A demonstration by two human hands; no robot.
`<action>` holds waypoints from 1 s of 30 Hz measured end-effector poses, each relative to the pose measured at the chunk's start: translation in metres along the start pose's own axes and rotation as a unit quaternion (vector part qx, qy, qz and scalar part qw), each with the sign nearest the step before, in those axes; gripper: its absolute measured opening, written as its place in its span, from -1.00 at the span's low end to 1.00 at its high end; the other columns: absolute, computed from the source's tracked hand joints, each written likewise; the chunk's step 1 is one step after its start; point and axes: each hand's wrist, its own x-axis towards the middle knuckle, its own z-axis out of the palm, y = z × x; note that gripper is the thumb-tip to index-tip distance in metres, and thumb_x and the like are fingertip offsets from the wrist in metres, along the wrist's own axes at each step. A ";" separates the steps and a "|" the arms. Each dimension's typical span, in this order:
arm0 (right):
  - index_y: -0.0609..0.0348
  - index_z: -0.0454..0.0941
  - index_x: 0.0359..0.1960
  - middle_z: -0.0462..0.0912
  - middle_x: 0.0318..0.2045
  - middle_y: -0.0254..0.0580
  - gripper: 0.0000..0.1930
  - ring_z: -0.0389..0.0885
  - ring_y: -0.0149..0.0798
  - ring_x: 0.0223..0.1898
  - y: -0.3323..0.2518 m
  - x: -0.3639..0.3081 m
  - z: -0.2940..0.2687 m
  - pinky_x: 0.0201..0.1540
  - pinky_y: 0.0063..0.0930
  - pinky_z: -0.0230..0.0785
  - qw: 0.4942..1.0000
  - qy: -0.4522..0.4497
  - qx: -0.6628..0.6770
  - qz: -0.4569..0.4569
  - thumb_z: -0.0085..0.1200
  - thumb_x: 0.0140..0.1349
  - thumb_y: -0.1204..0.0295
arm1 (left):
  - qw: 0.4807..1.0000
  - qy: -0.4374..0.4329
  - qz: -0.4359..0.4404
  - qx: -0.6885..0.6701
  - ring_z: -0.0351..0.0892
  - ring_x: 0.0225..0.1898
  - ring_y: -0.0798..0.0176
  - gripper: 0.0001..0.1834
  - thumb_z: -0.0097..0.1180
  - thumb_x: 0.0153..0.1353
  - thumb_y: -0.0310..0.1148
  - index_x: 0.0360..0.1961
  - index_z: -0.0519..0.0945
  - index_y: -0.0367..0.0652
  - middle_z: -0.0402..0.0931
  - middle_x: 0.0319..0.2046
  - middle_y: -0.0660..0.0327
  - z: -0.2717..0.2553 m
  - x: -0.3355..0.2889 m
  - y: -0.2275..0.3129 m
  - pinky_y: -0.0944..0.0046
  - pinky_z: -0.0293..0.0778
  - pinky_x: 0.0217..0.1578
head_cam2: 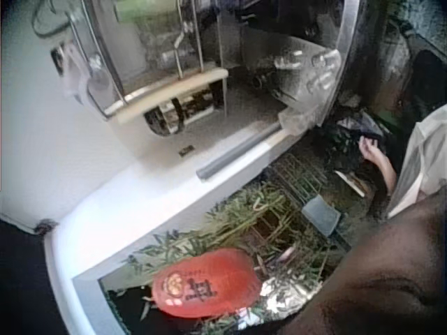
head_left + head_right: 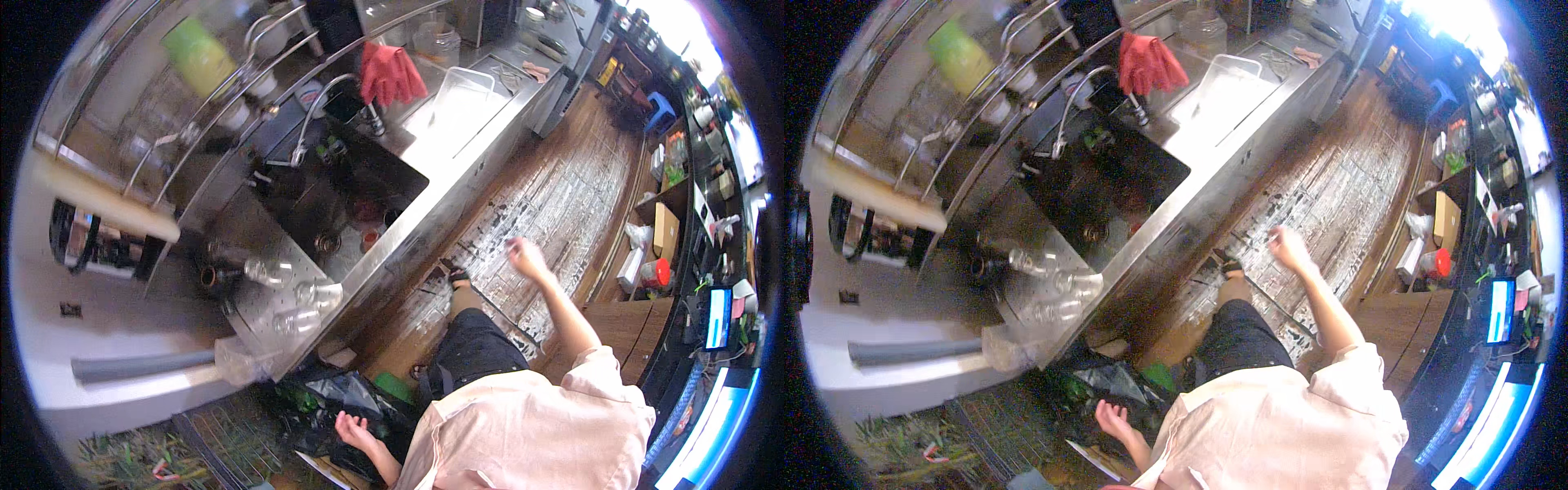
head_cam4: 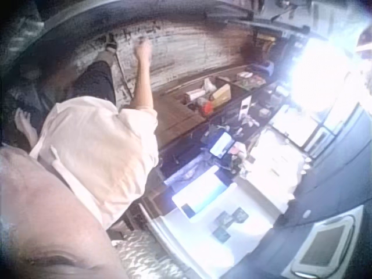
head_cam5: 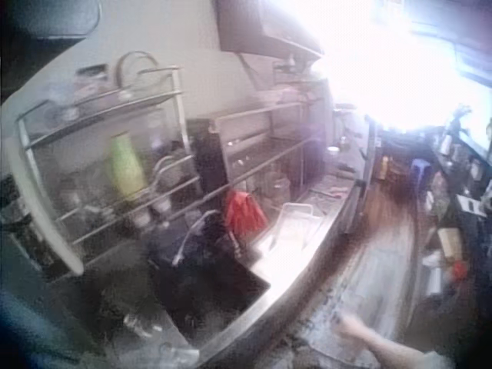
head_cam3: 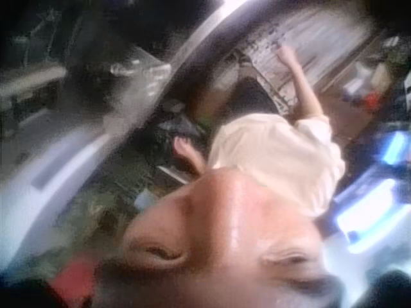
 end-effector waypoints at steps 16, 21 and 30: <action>0.09 0.63 -0.06 0.67 -0.05 -0.15 -0.63 0.48 0.00 0.18 0.113 0.546 -0.099 0.09 0.06 0.37 0.933 0.211 -0.292 0.008 0.32 0.16 0.19 | 0.851 -0.002 -0.316 -0.419 0.65 -0.21 0.20 -0.85 0.12 0.42 -0.24 -0.21 0.60 -0.07 0.65 -0.29 0.25 0.364 -0.098 0.063 0.13 0.62 -0.16; 0.17 0.64 -0.19 0.72 -0.24 -0.12 -0.87 0.63 0.01 -0.08 0.130 0.584 -0.134 -0.09 0.00 0.44 0.961 0.232 -0.125 -0.088 0.16 0.27 0.46 | 0.870 0.103 -0.295 -0.382 0.59 -0.29 0.27 -0.77 0.18 0.34 -0.15 -0.26 0.57 -0.08 0.59 -0.32 0.29 0.377 -0.113 0.088 0.24 0.57 -0.24; 0.21 0.66 -0.09 0.69 -0.30 -0.37 -0.77 0.60 -0.51 -0.26 -0.093 0.641 -0.332 -0.22 -0.53 0.48 0.873 0.154 0.405 -0.226 0.17 0.40 0.30 | 0.817 0.054 -0.324 -0.474 0.64 -0.26 0.18 -0.78 0.24 0.25 -0.25 -0.14 0.55 -0.04 0.68 -0.22 0.23 0.468 -0.077 0.072 0.14 0.52 -0.27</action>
